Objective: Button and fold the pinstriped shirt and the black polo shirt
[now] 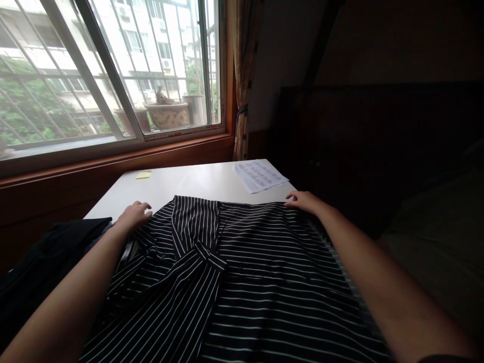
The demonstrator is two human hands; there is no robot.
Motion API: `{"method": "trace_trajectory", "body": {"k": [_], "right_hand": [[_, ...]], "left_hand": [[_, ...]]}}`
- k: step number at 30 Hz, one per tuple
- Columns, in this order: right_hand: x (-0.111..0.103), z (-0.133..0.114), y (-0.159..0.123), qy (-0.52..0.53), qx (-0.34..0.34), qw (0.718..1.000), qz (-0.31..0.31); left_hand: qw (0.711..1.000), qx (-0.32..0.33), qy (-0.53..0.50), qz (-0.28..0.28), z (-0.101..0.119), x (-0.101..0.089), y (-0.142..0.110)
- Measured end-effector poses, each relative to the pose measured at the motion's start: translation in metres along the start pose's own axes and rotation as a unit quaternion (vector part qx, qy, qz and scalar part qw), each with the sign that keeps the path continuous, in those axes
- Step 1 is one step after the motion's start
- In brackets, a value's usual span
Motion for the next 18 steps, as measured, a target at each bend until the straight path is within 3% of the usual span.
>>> {"method": "trace_trajectory", "body": {"k": [4, 10, 15, 18], "right_hand": [[0.006, 0.039, -0.011, 0.088, 0.010, 0.996, -0.028], [0.017, 0.066, -0.023, 0.192, 0.045, 0.978, -0.061], [0.007, 0.069, -0.018, 0.202, 0.090, 0.975, -0.031], [-0.007, 0.058, -0.007, 0.134, 0.084, 0.987, 0.004]], "left_hand": [[0.998, 0.038, -0.037, 0.016, 0.045, 0.002, 0.028], [0.995, 0.055, -0.077, 0.013, 0.096, 0.016, 0.057], [0.994, 0.049, -0.092, 0.025, 0.099, 0.018, 0.071], [0.994, 0.023, -0.094, 0.046, 0.087, 0.016, 0.078]]}}
Point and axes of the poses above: each hand's wrist, its own y-axis towards the middle knuckle, its own x-axis out of the palm, z = x × y, the point moved 10 cm from there along y, towards the middle knuckle, and after that the axes turned 1 degree about -x, right-handed, at the moved point
